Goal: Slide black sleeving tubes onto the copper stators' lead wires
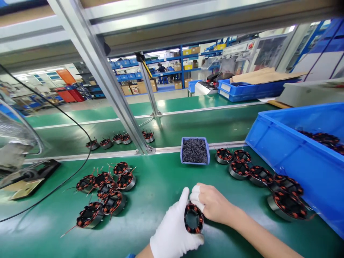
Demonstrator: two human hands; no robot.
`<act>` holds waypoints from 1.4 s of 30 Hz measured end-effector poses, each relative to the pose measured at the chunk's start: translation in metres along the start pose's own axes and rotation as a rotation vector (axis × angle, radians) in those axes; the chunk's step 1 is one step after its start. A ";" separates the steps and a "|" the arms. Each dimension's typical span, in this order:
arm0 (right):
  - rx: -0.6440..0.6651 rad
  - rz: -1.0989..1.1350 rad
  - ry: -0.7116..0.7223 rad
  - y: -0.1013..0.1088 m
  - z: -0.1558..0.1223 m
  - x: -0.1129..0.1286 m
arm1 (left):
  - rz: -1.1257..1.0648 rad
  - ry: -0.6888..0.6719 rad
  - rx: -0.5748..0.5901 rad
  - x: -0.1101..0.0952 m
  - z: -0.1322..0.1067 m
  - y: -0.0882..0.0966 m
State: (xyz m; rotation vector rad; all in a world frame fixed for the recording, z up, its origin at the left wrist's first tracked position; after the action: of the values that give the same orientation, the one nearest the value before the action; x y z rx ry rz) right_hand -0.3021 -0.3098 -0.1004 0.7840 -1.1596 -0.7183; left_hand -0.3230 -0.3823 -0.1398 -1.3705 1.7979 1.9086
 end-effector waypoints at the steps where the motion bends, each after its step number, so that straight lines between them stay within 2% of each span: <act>1: 0.000 0.046 -0.015 0.002 0.001 0.000 | 0.001 0.006 -0.008 -0.001 0.000 0.001; 5: 0.032 0.138 -0.065 0.010 0.000 0.006 | 0.028 0.024 -0.037 -0.002 -0.003 0.004; 11: 0.025 -0.131 -0.103 0.002 -0.001 0.007 | 0.023 0.011 -0.032 -0.002 -0.003 0.003; 14: -0.025 -0.150 -0.106 -0.002 -0.003 0.007 | 0.028 -0.004 -0.031 -0.001 -0.002 -0.001; 17: -0.141 -0.025 -0.169 0.004 -0.007 0.002 | 0.065 0.052 -0.081 0.001 -0.006 0.001; 20: -0.285 0.252 -0.313 0.014 -0.017 -0.012 | 0.049 0.138 -0.131 0.000 -0.010 0.016; 23: -0.397 0.436 -0.439 0.018 -0.031 -0.020 | -0.071 0.076 -0.073 -0.009 -0.001 0.030; 25: -0.389 0.499 -0.449 0.014 -0.034 -0.015 | -0.143 0.030 -0.017 -0.009 0.011 0.035; 29: -0.390 0.547 -0.406 0.009 -0.032 -0.005 | -0.198 0.012 0.105 0.000 0.035 0.030; 32: -0.418 0.536 -0.393 0.008 -0.030 -0.005 | -0.184 0.010 0.140 0.002 0.040 0.026; 35: -0.457 0.507 -0.405 0.007 -0.030 -0.006 | -0.134 0.021 0.112 -0.002 0.036 0.028; 37: -0.490 0.507 -0.416 0.006 -0.031 -0.008 | -0.054 0.016 0.044 -0.008 0.031 0.034; 40: -0.520 0.537 -0.415 0.007 -0.032 -0.007 | 0.258 -0.076 -0.097 -0.025 0.021 0.045; 42: -0.530 0.547 -0.413 0.008 -0.032 -0.006 | 0.508 -0.184 -0.127 -0.039 0.016 0.044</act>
State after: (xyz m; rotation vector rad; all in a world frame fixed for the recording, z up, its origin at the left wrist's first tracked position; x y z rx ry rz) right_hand -0.2725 -0.2952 -0.1035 -0.1422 -1.3861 -0.6892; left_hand -0.3391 -0.3628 -0.0844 -0.7751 2.1017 2.3347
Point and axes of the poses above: each hand's wrist, its own z-axis towards the middle knuckle, its own y-axis out of the back of the hand, x = y × z, the point moved 9 cm from there along z, towards the middle knuckle, and after that the axes turned 12 degrees about z, right-handed, at the moved point
